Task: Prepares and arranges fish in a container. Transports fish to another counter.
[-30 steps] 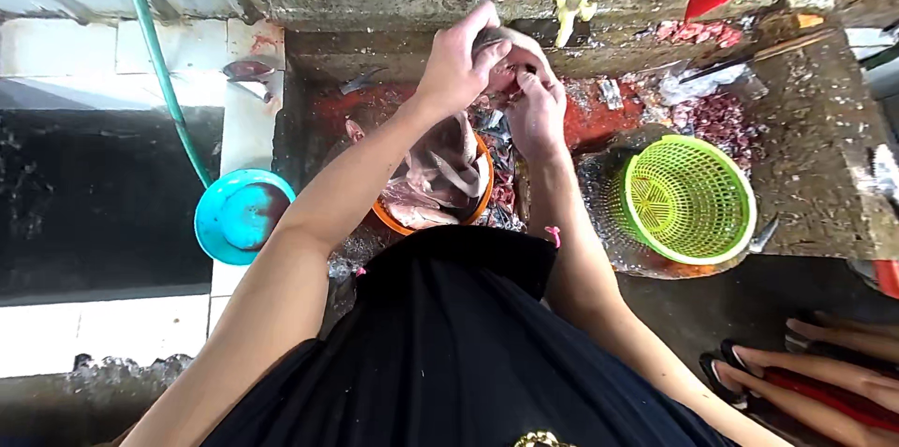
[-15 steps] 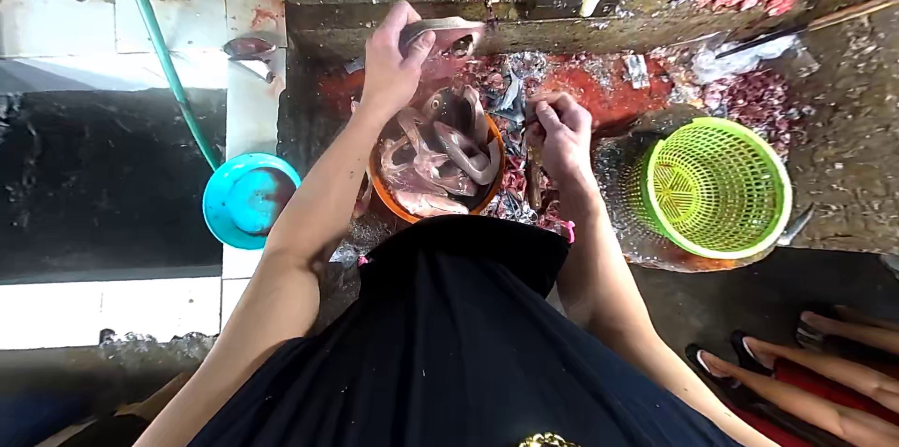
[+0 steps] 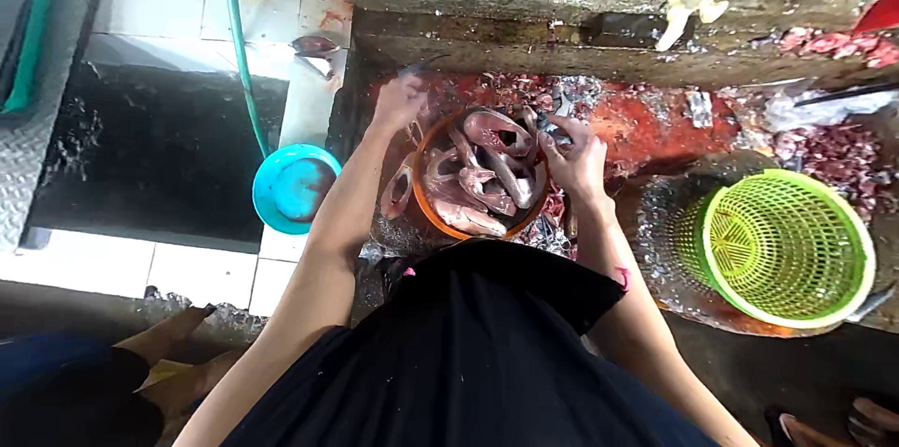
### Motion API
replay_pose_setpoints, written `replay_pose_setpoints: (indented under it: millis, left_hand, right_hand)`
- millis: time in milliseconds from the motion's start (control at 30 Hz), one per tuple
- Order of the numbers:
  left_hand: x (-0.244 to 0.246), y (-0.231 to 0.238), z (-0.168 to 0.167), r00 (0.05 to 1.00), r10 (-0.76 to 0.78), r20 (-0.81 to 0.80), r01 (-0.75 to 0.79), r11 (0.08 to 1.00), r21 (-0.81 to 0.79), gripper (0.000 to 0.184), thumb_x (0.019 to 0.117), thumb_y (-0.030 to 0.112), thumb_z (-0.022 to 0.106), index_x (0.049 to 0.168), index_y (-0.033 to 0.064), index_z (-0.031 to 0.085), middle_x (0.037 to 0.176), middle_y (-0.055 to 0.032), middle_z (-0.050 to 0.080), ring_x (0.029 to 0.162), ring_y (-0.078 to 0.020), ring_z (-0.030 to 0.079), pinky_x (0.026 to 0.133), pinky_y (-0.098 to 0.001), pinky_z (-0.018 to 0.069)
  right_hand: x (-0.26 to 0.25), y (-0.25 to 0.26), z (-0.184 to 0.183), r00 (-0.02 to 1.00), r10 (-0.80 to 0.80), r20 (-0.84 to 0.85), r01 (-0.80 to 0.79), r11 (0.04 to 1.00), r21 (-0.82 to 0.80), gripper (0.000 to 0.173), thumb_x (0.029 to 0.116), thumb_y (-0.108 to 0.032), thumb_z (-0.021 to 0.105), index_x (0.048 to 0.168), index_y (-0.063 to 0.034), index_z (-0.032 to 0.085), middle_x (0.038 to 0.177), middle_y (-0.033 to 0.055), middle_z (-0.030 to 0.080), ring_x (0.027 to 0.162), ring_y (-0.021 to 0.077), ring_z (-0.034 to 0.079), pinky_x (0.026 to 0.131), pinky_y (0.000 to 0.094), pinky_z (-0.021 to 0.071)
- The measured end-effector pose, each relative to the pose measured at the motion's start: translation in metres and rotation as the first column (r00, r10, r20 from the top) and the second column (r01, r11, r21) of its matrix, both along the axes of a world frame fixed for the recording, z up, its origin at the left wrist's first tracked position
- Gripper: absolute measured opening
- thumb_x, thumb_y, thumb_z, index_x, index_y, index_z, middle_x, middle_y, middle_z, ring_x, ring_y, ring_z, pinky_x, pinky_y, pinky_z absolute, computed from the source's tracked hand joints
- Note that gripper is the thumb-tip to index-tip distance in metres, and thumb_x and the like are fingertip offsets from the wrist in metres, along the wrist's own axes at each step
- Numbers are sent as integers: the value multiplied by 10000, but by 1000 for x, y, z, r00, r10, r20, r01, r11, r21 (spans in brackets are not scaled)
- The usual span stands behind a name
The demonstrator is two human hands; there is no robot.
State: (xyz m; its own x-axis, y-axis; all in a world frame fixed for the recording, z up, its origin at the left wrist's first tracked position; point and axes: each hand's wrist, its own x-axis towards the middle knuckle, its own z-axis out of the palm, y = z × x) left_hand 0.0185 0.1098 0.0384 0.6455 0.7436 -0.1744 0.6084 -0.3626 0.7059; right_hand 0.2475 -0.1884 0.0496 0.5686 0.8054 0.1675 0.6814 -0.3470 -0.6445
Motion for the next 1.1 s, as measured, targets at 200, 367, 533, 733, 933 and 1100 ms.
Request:
replay_pose_setpoints:
  millis: [200, 367, 533, 733, 933, 1100]
  left_hand:
    - [16, 19, -62, 924, 30, -381, -57, 997, -61, 786, 870, 480, 733, 1455, 30, 462, 1269, -278, 644, 1195, -463, 629, 965, -693, 503]
    - [30, 10, -55, 917, -29, -398, 4, 998, -63, 737, 892, 298, 766, 1459, -13, 413, 1272, -310, 619, 1170, -487, 635, 943, -672, 530]
    - [-8, -1, -22, 961, 209, 179, -156, 950, -271, 773, 800, 433, 821, 1416, 50, 553, 1330, -161, 648, 1262, -258, 617, 1089, -496, 505]
    - [-3, -104, 99, 882, -91, 462, 240, 931, -276, 589, 1097, 468, 413, 1538, 78, 407, 1493, -102, 535, 1347, -121, 543, 1158, -358, 452]
    - [-18, -182, 101, 864, -263, 429, 162, 952, 258, 313, 976, 247, 647, 1212, 41, 651, 1172, -124, 669, 973, -179, 681, 829, -357, 601]
    - [-31, -241, 68, 910, -409, 66, 359, 858, 367, 292, 926, 230, 694, 1191, 119, 744, 1171, -108, 669, 1117, -281, 654, 954, -496, 562]
  right_hand:
    - [-7, -4, -1, 1000, -28, -15, 27, 1000, -8, 327, 1034, -338, 612, 1314, -182, 674, 1186, 84, 735, 973, 230, 738, 836, 522, 606]
    - [-8, -31, -2, 989, -138, -50, 136, 990, -49, 282, 1037, -313, 592, 1246, -156, 699, 1106, 82, 741, 912, 216, 725, 801, 501, 595]
    - [-30, -41, 15, 993, -110, -51, 119, 965, 233, 280, 1024, -255, 580, 1153, -43, 711, 1068, 106, 742, 955, 170, 726, 873, 414, 610]
    - [-95, 38, 63, 470, 186, -863, 163, 942, 292, 552, 1115, -465, 239, 1538, -134, 369, 1296, 114, 670, 1093, 279, 703, 884, 495, 615]
    - [-123, 20, 37, 103, 232, -967, 562, 789, 249, 506, 1085, -503, 415, 1383, -118, 551, 1171, 121, 700, 1060, 255, 694, 881, 506, 603]
    - [-136, -22, 37, 94, 276, -956, 545, 790, 282, 563, 1103, -541, 240, 1182, -120, 605, 998, 75, 697, 940, 199, 682, 832, 441, 587]
